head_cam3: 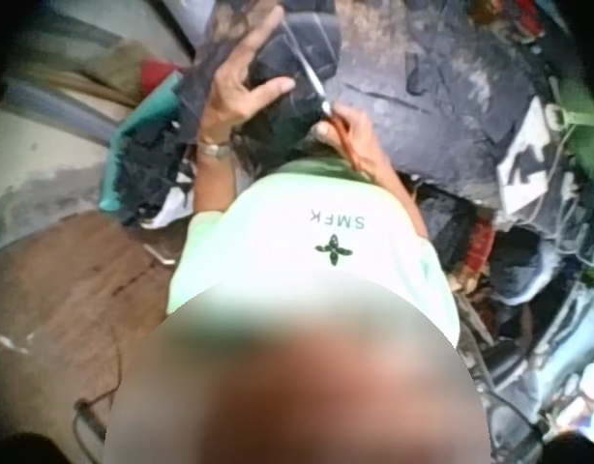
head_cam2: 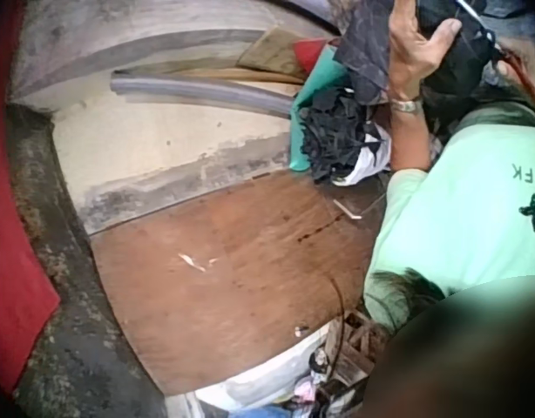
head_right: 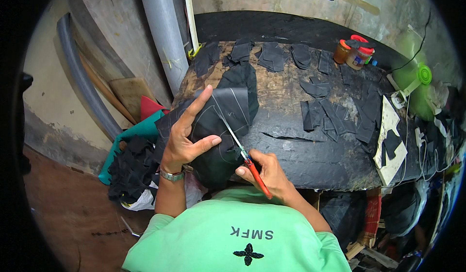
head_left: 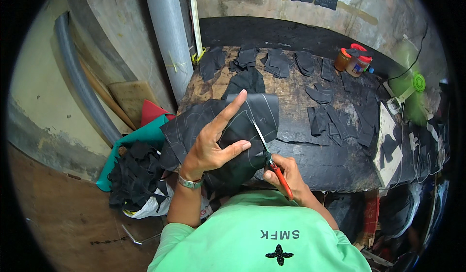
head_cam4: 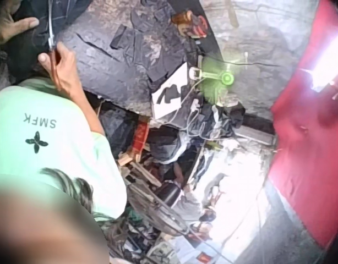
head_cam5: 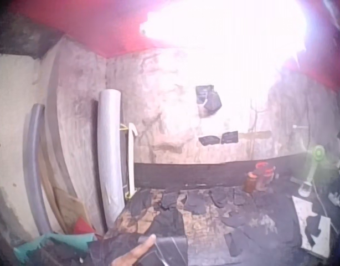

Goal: The person uses red-handled scissors to cut black rubber pieces along white chalk outlines on a workbench. They repeatedly pick up pieces, cut along the lines, and place the cut pieces back on the table among other cut rubber scraps.

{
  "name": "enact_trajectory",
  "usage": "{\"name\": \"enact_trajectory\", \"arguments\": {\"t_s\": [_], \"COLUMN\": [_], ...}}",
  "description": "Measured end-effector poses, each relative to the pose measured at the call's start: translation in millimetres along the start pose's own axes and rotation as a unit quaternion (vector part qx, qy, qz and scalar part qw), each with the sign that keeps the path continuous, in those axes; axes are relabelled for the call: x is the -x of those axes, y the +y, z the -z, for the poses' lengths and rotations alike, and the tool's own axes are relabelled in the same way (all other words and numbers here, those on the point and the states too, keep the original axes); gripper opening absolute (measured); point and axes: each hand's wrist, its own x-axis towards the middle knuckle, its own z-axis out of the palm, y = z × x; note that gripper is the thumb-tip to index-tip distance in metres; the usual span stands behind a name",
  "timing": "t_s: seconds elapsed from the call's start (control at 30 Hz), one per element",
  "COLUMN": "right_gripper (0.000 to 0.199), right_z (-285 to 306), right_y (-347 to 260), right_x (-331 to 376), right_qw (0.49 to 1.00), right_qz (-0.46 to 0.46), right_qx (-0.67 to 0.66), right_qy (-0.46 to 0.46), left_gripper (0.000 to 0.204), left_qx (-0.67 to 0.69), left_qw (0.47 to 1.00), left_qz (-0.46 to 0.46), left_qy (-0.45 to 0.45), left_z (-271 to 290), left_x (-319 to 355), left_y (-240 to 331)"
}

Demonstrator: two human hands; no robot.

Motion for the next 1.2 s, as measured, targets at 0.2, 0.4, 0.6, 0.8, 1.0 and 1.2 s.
{"name": "enact_trajectory", "arguments": {"t_s": [0.2, 0.4, 0.6, 0.8, 1.0, 1.2], "right_gripper": [0.05, 0.055, 0.06, 0.056, 0.052, 0.054], "right_z": [-0.7, -0.4, -0.3, -1.0, -3.3, 5.1], "right_y": [1.7, -1.4, -3.7, -5.7, -9.5, -15.4], "right_x": [1.7, -0.5, -5.0, -3.8, 4.6, -3.3], "right_qw": [1.0, 0.999, 1.0, 0.999, 0.995, 0.987], "right_qz": [-0.013, -0.023, 0.001, 0.003, -0.061, -0.066], "right_qx": [0.009, -0.036, 0.002, -0.032, -0.077, -0.14], "right_qy": [0.001, -0.024, -0.022, -0.01, 0.001, -0.049], "left_gripper": [0.051, 0.058, 0.065, 0.072, 0.095, 0.11], "left_qx": [-0.041, 0.008, 0.016, 0.05, 0.107, 0.153], "left_qw": [0.997, 0.998, 1.0, 0.998, 0.993, 0.987], "left_qz": [0.03, 0.03, 0.013, 0.022, 0.0, -0.01], "left_qy": [0.059, 0.06, 0.017, 0.015, 0.056, 0.051], "left_z": [3.9, 0.6, -3.0, -12.7, -18.8, -21.1], "left_x": [-5.1, -10.2, -8.4, -4.1, -8.6, -13.1], "left_y": [-2.6, 1.6, 4.3, 4.5, -3.9, -11.4]}}
